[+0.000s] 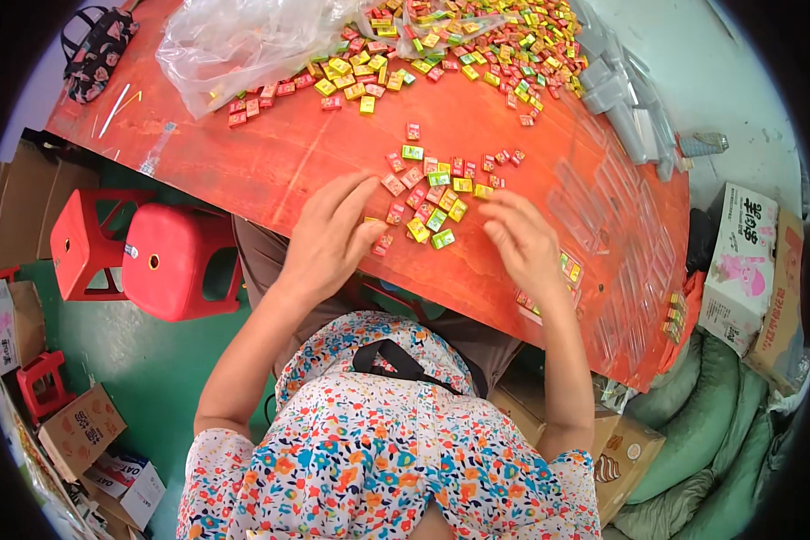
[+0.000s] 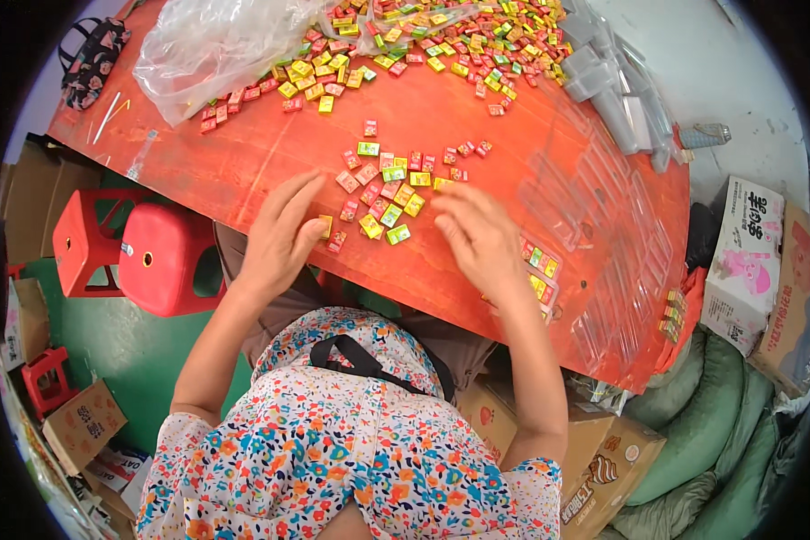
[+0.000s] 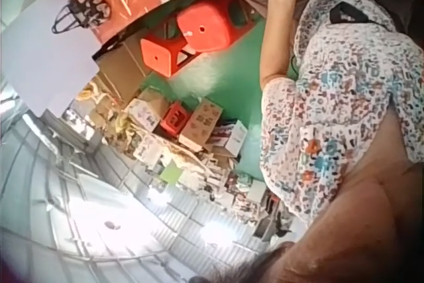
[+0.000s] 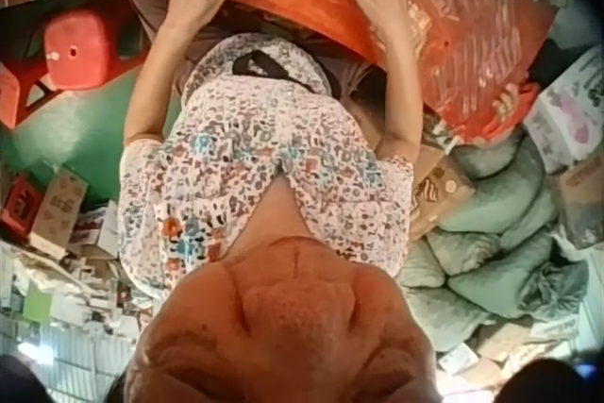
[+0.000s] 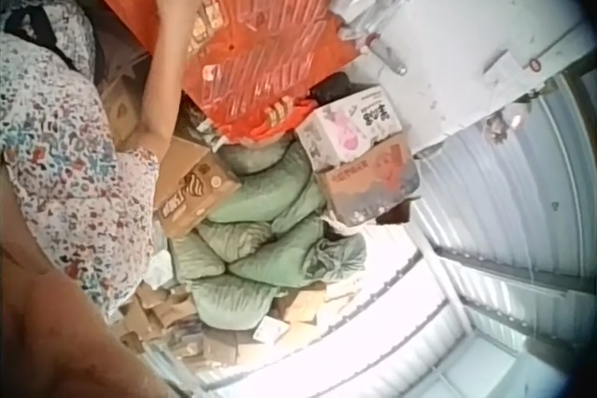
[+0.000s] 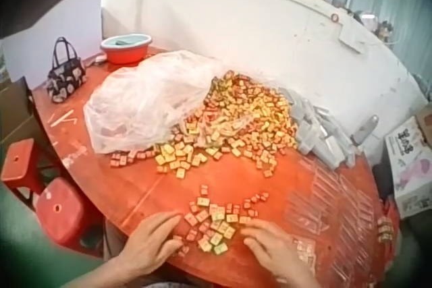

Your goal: Packing small colorful candies into plastic compartment trays on a table.

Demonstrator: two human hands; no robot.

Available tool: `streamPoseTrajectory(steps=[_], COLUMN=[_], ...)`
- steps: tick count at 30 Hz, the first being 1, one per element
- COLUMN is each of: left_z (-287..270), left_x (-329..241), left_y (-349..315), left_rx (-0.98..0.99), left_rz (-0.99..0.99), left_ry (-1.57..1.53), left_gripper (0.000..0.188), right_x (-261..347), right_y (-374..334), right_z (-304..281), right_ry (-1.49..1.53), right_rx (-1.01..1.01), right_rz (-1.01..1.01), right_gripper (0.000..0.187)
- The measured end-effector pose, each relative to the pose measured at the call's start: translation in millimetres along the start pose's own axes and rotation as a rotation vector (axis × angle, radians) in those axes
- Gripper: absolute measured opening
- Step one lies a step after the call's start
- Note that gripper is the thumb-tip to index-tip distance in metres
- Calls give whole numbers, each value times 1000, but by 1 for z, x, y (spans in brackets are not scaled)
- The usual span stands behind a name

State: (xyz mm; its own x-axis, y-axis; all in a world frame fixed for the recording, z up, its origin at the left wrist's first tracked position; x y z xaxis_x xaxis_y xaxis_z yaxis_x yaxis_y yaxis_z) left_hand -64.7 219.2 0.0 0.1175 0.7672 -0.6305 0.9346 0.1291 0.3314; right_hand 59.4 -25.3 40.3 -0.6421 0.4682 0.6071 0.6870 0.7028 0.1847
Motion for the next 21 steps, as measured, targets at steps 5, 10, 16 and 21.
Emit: streamPoseTrajectory(steps=[5, 10, 16, 21], left_z=[-9, 4, 11, 0], left_x=[-17, -21, -33, -34], left_y=[-15, -18, -12, -14], left_rx=[46, 23, -17, 61], left_rz=[177, 202, 48, 14], left_ry=[176, 226, 274, 150], left_gripper=[47, 43, 41, 42], right_x=[38, 35, 32, 59], right_y=[-19, -20, -20, 5], right_z=[31, 52, 42, 48], right_ry=[-203, -283, -277, -198], right_rx=[-108, -160, -219, 25], right_rz=[-8, 31, -23, -276], right_gripper=[34, 34, 33, 42])
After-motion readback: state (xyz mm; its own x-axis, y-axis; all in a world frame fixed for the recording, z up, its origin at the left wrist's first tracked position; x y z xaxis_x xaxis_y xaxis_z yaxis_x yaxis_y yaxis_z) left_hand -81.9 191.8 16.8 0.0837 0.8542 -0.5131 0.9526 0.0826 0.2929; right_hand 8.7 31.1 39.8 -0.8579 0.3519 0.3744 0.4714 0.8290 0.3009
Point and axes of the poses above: each hand's wrist, its own y-axis towards the middle knuckle, its own z-axis out of the palm, x = y × z, the point moved 3 cm from there along y, towards the middle knuckle, and after that the axes turned 4 degrees about y, right-handed, at the moved point
